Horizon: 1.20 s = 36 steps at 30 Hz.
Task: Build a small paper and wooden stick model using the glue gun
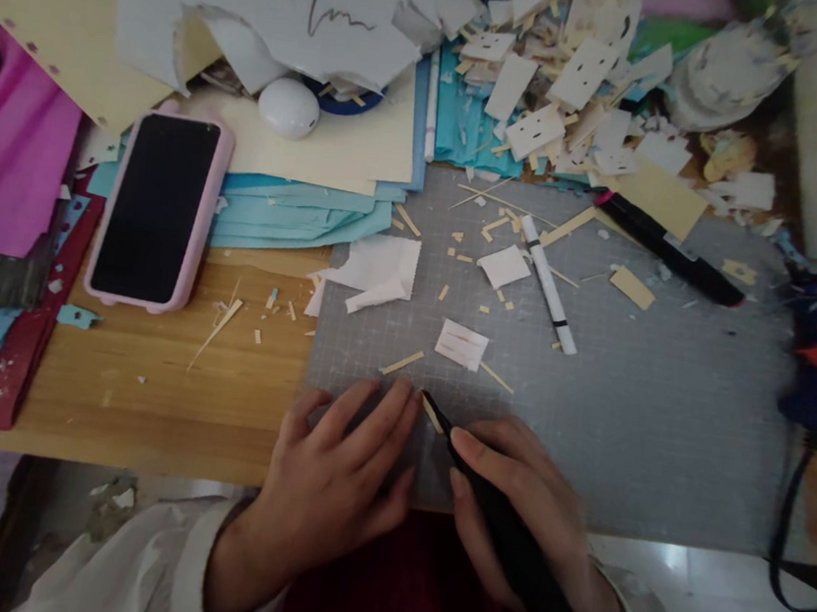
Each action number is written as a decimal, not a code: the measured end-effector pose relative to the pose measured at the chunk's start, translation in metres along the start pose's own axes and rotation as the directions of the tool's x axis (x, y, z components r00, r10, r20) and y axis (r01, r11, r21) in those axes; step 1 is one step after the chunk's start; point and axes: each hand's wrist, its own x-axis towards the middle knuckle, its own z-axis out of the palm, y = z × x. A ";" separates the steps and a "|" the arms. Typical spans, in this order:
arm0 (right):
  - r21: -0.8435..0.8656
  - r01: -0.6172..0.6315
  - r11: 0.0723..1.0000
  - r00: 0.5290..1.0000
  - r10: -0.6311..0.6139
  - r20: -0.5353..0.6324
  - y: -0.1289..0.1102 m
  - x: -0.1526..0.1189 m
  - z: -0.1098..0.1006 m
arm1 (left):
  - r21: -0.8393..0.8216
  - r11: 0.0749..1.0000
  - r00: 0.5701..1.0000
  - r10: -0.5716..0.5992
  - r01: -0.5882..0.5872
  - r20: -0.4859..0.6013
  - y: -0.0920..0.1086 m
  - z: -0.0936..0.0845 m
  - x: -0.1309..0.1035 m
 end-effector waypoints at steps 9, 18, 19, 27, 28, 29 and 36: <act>0.036 0.009 0.999 1.000 -0.009 0.007 0.000 -0.004 0.000 | 0.012 1.000 1.000 -0.006 0.006 0.005 0.002 -0.001 0.000; 0.002 -0.007 1.000 1.000 0.007 -0.012 -0.003 -0.009 0.004 | 0.033 0.999 1.000 0.000 -0.001 0.022 0.004 -0.002 0.000; -0.002 -0.001 1.000 1.000 0.001 -0.017 -0.003 -0.010 0.004 | 0.034 0.999 1.000 0.003 -0.004 0.027 0.004 -0.002 0.000; -0.008 0.007 1.000 1.000 -0.007 -0.026 -0.003 -0.014 0.007 | 0.029 1.000 0.999 -0.004 0.003 0.035 0.004 -0.003 0.000; -0.005 0.009 1.000 1.000 -0.009 -0.025 -0.003 -0.014 0.007 | 0.028 1.000 0.999 -0.006 0.005 0.033 0.004 -0.003 0.000; -0.001 0.008 1.000 1.000 -0.008 -0.024 -0.003 -0.015 0.007 | 0.027 1.000 0.999 -0.008 0.007 0.033 0.004 -0.003 0.000; -0.049 0.005 0.999 0.999 -0.007 -0.041 -0.005 -0.015 0.008 | 0.027 1.000 0.999 -0.007 0.006 0.033 0.004 -0.003 0.000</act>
